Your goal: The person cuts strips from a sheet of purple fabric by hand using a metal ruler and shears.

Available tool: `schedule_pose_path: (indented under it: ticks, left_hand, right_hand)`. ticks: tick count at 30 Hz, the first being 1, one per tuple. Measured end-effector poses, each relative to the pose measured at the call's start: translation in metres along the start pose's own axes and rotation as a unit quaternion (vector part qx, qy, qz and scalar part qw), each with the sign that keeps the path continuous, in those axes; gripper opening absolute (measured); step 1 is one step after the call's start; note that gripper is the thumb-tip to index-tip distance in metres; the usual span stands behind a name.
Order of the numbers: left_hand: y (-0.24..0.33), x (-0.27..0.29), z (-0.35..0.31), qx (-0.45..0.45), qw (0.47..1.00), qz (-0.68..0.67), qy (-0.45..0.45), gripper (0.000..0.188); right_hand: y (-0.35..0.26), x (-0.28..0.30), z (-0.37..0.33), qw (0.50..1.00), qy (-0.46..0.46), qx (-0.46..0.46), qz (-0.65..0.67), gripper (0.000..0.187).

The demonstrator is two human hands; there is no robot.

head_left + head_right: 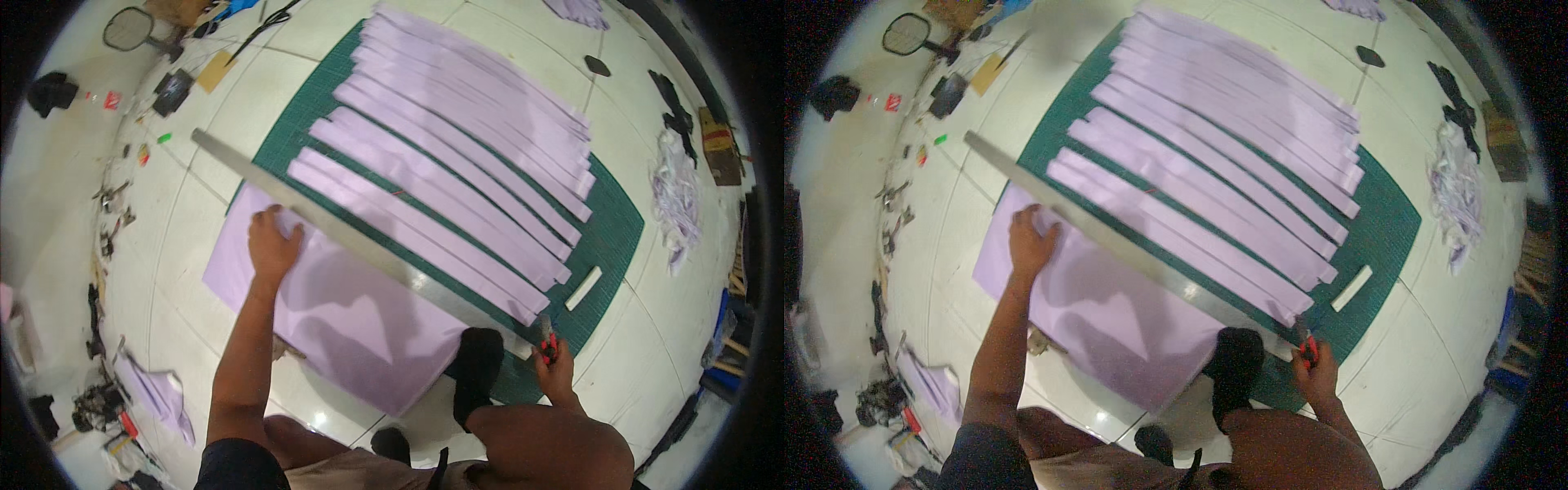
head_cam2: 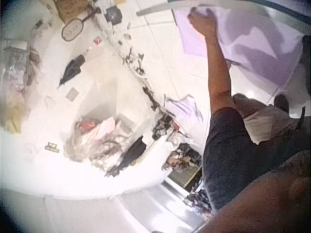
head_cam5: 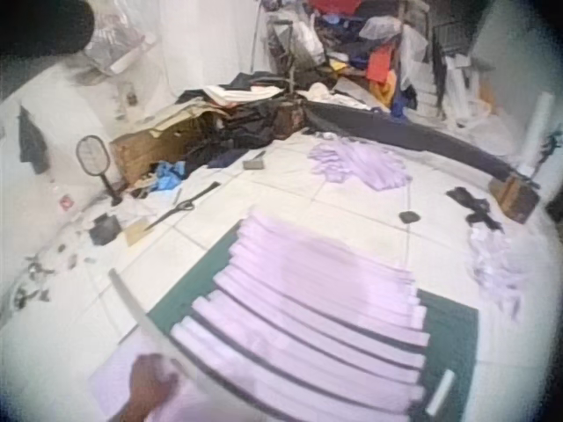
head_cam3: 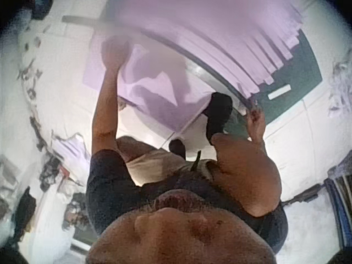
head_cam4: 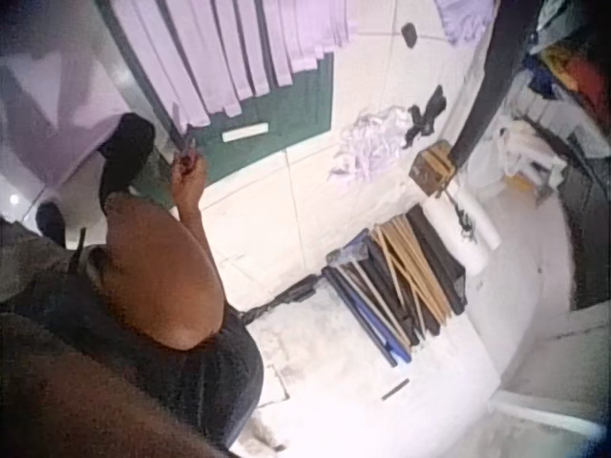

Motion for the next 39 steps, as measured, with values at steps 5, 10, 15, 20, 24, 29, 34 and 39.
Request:
schedule_pose_path:
  ticks: [5, 10, 15, 20, 24, 29, 34, 39]
  left_hand:
    - [-0.018, -0.001, -0.044, -0.06, 0.997, 0.041, -0.037, 0.071]
    - [-0.013, -0.003, -0.022, -0.01, 0.99, 0.001, -0.142, 0.077]
    - [-0.01, 0.002, -0.03, 0.012, 0.989, 0.0, -0.145, 0.082]
    - [-0.013, 0.001, -0.028, 0.031, 0.989, 0.008, -0.144, 0.086]
    - [-0.028, -0.009, -0.025, 0.011, 0.992, -0.013, -0.126, 0.086]
    - [-0.027, -0.013, -0.032, 0.005, 0.995, -0.026, -0.1, 0.087]
    - [-0.019, -0.006, -0.032, 0.004, 0.995, -0.022, -0.098, 0.085]
    - [-0.025, -0.003, -0.034, 0.01, 0.996, -0.036, -0.076, 0.077]
  right_hand:
    - [-0.018, -0.014, -0.006, 0.997, -0.052, 0.033, 0.045, 0.037]
    - [-0.003, -0.028, 0.003, 0.984, 0.039, 0.156, -0.083, 0.036]
    - [-0.025, -0.03, -0.004, 0.968, 0.021, 0.204, -0.145, 0.056]
    - [-0.019, -0.031, 0.009, 0.98, -0.011, 0.147, -0.131, 0.064]
    - [-0.014, -0.032, 0.012, 0.982, -0.01, 0.161, -0.096, 0.066]
    - [-0.025, -0.027, -0.006, 0.994, 0.01, 0.109, -0.012, 0.069]
    - [-0.016, -0.044, -0.009, 0.993, 0.001, 0.114, -0.006, 0.059]
    - [-0.012, -0.049, -0.009, 0.993, -0.014, 0.116, 0.017, 0.054]
Point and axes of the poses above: each hand's wrist, its own z-axis towards the middle knuckle, its own x-axis out of the back of the hand, y = z × x, the point moved 6 cm from there along z, towards the middle knuckle
